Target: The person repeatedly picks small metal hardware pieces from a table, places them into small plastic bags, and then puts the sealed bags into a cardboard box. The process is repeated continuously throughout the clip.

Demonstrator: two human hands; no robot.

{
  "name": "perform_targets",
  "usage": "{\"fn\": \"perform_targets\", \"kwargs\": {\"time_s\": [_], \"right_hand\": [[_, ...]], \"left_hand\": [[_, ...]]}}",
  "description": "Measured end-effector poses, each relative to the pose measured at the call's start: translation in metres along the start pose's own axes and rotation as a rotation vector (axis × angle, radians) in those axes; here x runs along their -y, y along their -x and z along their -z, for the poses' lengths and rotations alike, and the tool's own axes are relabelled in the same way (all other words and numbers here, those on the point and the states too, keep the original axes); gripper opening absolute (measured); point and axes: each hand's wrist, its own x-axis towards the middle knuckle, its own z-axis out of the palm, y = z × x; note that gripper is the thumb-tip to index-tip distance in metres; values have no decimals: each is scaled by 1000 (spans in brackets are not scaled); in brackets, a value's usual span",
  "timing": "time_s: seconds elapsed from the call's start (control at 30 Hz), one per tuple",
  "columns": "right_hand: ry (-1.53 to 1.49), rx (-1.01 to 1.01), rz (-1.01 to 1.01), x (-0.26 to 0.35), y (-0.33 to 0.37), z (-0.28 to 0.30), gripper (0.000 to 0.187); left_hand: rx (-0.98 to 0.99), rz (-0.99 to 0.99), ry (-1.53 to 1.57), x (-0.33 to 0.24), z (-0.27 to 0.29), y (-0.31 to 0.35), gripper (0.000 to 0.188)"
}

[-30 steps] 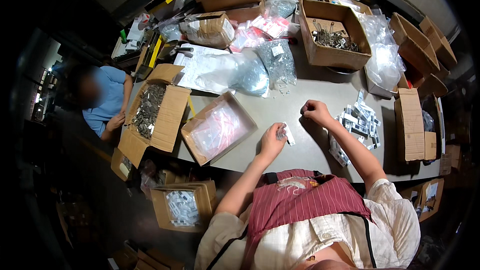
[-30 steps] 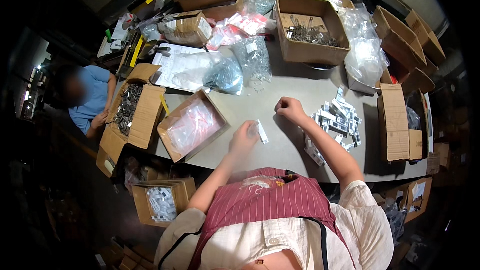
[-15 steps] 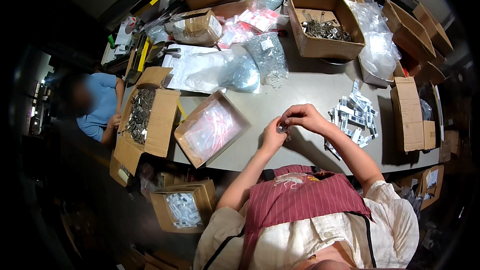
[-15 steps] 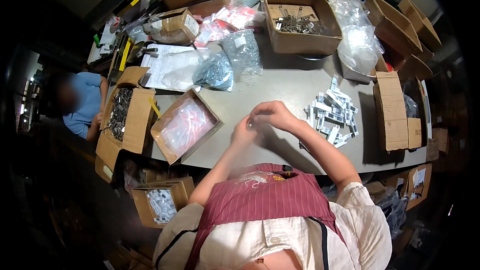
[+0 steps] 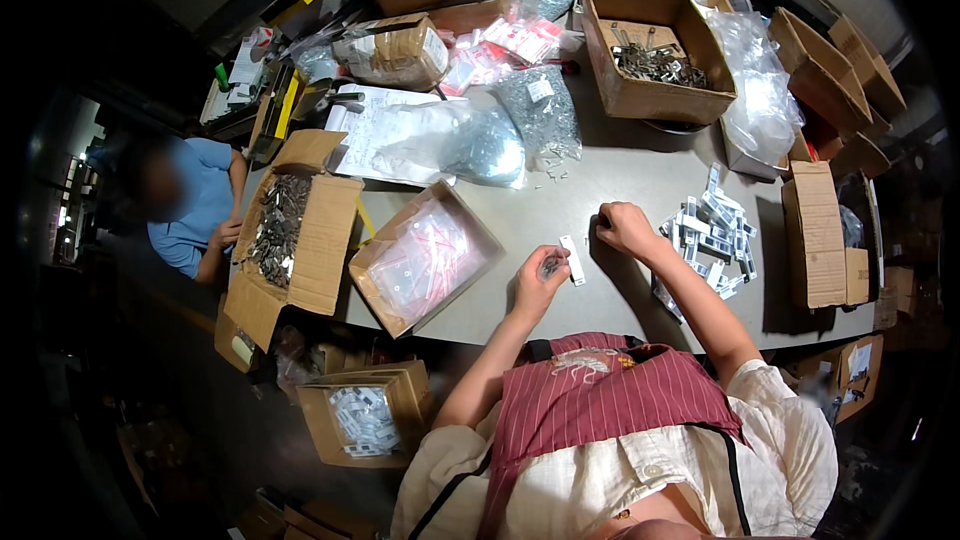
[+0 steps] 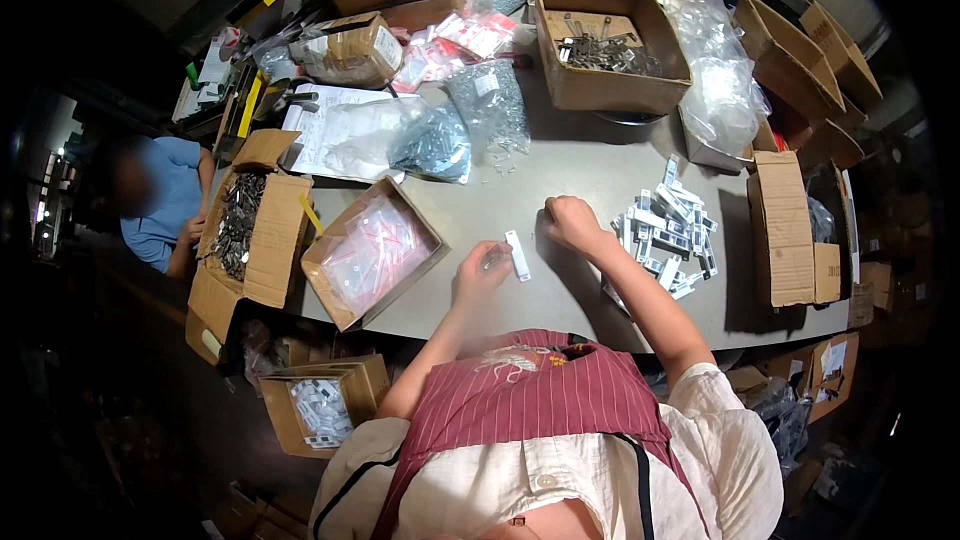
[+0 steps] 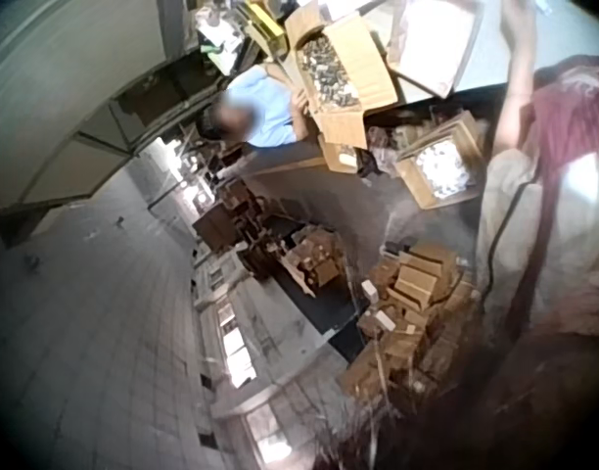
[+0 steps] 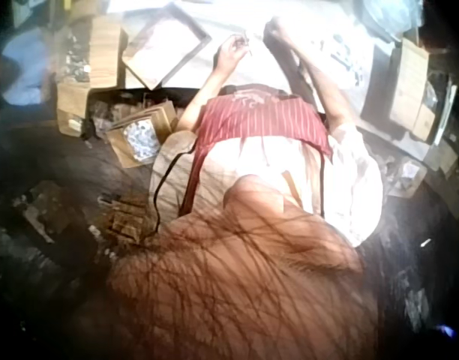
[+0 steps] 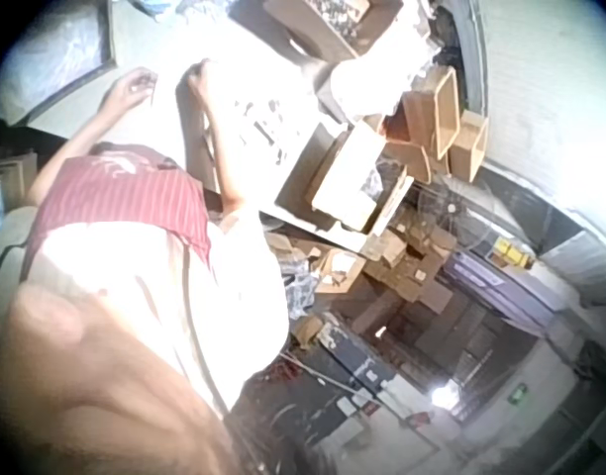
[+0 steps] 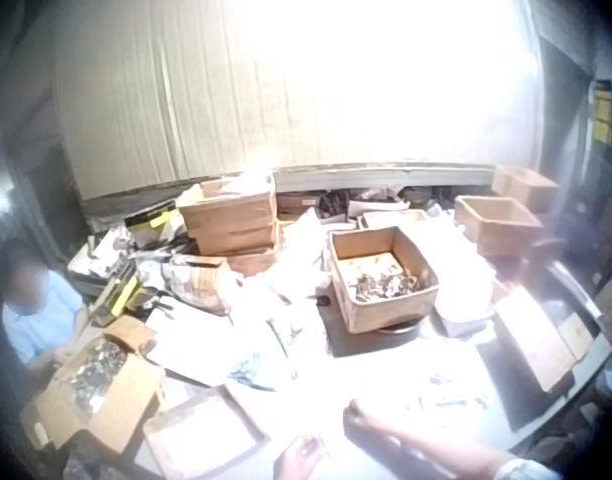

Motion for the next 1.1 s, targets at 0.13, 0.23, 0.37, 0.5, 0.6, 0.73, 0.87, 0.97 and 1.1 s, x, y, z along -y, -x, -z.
{"fn": "perform_targets", "kwargs": {"time_s": [0.13,0.23,0.37,0.5,0.6,0.73,0.87,0.97,1.1], "right_hand": [[4,-32,180,18,11,4,26],[125,-54,370,24,18,-2,14],[188,13,336,24,22,-4,16],[-16,-27,305,27,25,15,18],[-331,-80,338,64,32,46,19],[-277,-87,562,107,41,66,17],[-447,-101,441,94,42,51,21],[-527,-186,134,70,44,44,28],[-70,-371,28,9,60,54,39]], "left_hand": [[32,89,273,-1,6,-6,33],[97,192,464,-13,15,-10,36],[162,378,752,-36,21,-5,38],[117,298,407,-33,22,-3,35],[93,135,81,-14,19,-1,29],[42,15,57,13,5,-2,30],[-39,12,-206,-12,-2,4,29],[-45,19,-151,-11,4,11,23],[-146,-73,-151,14,22,22,19]]}}
